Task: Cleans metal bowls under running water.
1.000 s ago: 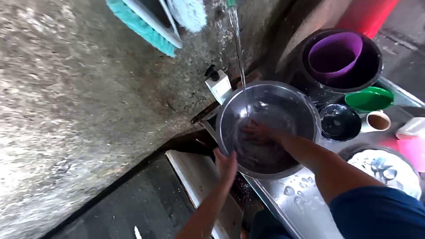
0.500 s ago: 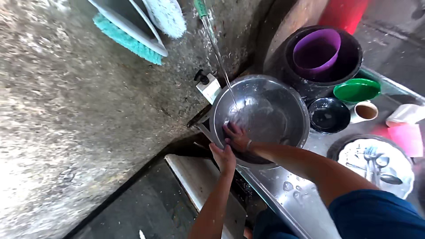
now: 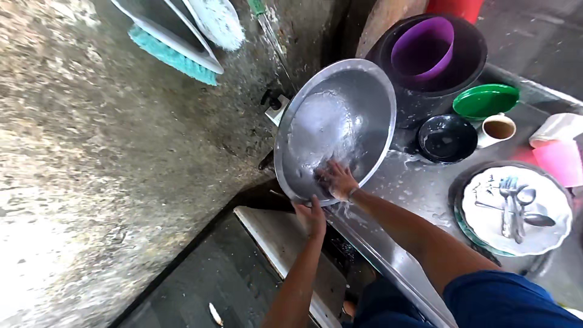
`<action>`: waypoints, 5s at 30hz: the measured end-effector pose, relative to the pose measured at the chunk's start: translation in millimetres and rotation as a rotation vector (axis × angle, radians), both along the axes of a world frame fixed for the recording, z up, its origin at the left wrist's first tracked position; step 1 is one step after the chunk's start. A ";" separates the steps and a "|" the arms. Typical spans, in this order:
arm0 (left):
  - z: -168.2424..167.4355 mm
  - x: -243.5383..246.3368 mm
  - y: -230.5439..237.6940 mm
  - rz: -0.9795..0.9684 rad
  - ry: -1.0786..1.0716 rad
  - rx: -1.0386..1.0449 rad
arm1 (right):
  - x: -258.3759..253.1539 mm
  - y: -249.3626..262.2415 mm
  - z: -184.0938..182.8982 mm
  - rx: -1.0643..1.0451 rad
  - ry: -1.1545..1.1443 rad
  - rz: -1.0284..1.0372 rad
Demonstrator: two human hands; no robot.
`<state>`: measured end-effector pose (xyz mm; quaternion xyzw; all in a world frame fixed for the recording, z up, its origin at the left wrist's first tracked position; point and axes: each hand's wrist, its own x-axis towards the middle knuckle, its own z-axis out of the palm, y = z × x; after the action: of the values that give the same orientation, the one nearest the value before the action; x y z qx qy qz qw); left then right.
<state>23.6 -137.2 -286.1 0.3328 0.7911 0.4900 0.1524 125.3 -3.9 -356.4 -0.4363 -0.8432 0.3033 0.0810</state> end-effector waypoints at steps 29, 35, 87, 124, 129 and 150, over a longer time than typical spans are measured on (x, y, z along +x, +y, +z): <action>164.7 -23.0 15.3 -0.287 -0.475 -0.194 | 211.3 -66.6 141.6 0.731 0.484 -0.023; 217.9 -58.8 64.7 -0.571 0.319 -0.258 | 159.8 70.9 269.2 0.592 0.385 0.058; 175.0 -116.8 129.6 -0.324 0.159 -0.005 | 93.3 78.0 99.0 -0.558 1.053 -0.912; 258.4 -13.2 243.9 -0.680 0.570 0.112 | 83.6 114.1 323.9 0.201 -0.017 -0.331; 232.5 8.5 207.4 -0.950 0.886 0.131 | 87.5 134.9 318.5 0.209 0.025 -0.414; 204.6 -42.2 194.5 -0.814 0.127 0.045 | 148.4 -13.8 202.9 0.809 0.345 -0.587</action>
<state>-18.6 57.3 -81.5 0.6514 0.5920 0.3853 0.2771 273.7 -17.7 -153.5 -0.5320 -0.7095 -0.0143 0.4619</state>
